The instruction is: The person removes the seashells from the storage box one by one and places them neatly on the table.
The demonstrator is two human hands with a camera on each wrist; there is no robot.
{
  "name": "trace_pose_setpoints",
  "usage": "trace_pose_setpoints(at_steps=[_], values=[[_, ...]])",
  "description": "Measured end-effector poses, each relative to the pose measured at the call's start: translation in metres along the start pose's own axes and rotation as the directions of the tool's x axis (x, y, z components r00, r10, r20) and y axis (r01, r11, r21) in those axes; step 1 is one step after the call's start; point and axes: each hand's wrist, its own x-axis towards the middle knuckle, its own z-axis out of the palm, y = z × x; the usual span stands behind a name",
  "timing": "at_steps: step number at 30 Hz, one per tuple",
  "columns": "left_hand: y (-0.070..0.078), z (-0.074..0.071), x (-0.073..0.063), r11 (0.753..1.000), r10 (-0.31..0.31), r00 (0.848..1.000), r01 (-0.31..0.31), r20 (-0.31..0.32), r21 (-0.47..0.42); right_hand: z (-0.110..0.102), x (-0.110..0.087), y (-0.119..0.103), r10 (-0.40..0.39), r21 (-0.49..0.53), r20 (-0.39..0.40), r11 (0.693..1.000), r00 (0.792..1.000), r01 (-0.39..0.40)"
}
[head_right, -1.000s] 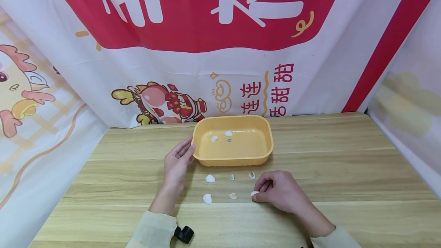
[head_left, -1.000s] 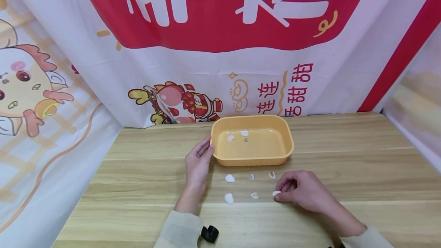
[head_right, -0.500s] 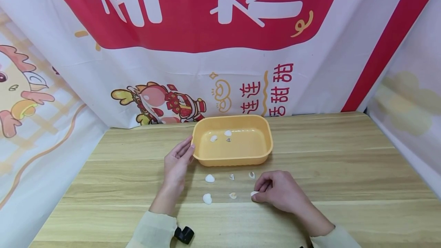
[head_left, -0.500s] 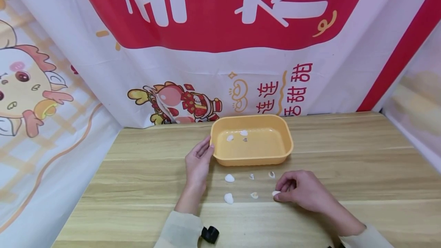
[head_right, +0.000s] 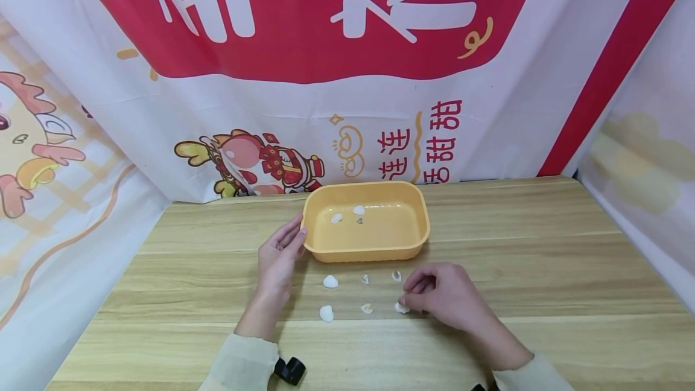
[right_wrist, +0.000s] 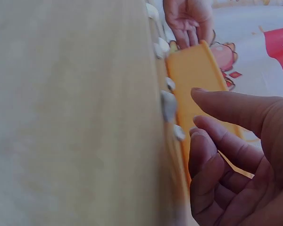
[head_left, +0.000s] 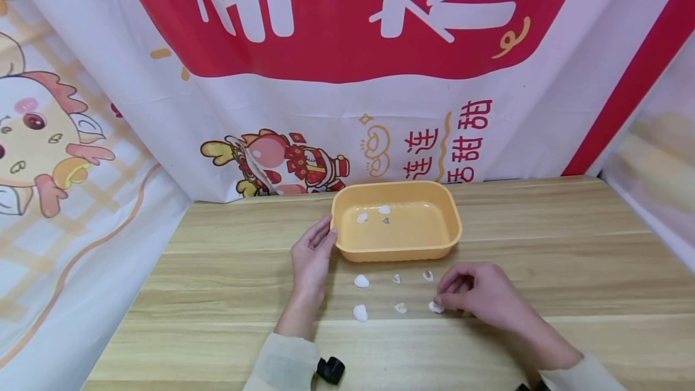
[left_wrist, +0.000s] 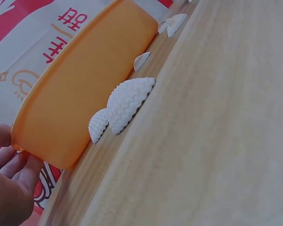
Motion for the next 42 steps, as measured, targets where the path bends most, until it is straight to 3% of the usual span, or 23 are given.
trace_pose_setpoints(at_steps=[7,15,20,24,28,42], values=[[0.001,-0.002,0.000,1.000,-0.004,1.000,0.004,-0.006,-0.011,-0.018,0.001,-0.005,-0.003,0.009,-0.071,1.000,0.997,0.003],[0.001,-0.006,0.001,1.000,-0.008,1.000,0.008,-0.007,-0.007,-0.029,0.007,-0.015,0.011,-0.021,-0.082,1.000,0.997,-0.013],[0.001,-0.007,0.001,1.000,-0.010,1.000,0.010,-0.002,-0.008,-0.035,0.018,-0.031,-0.040,-0.063,-0.095,0.997,0.995,0.034],[0.000,-0.006,0.001,1.000,-0.004,1.000,0.004,0.002,-0.008,-0.035,0.031,-0.046,-0.065,-0.095,-0.097,0.994,0.993,0.056],[0.000,-0.004,0.000,1.000,0.000,1.000,0.000,0.006,-0.006,-0.033,0.047,-0.056,-0.039,-0.115,-0.077,0.993,0.996,0.030],[-0.001,-0.001,0.001,1.000,-0.004,1.000,0.004,0.012,0.004,-0.016,0.113,-0.062,-0.035,-0.087,-0.041,0.996,0.999,0.031]])
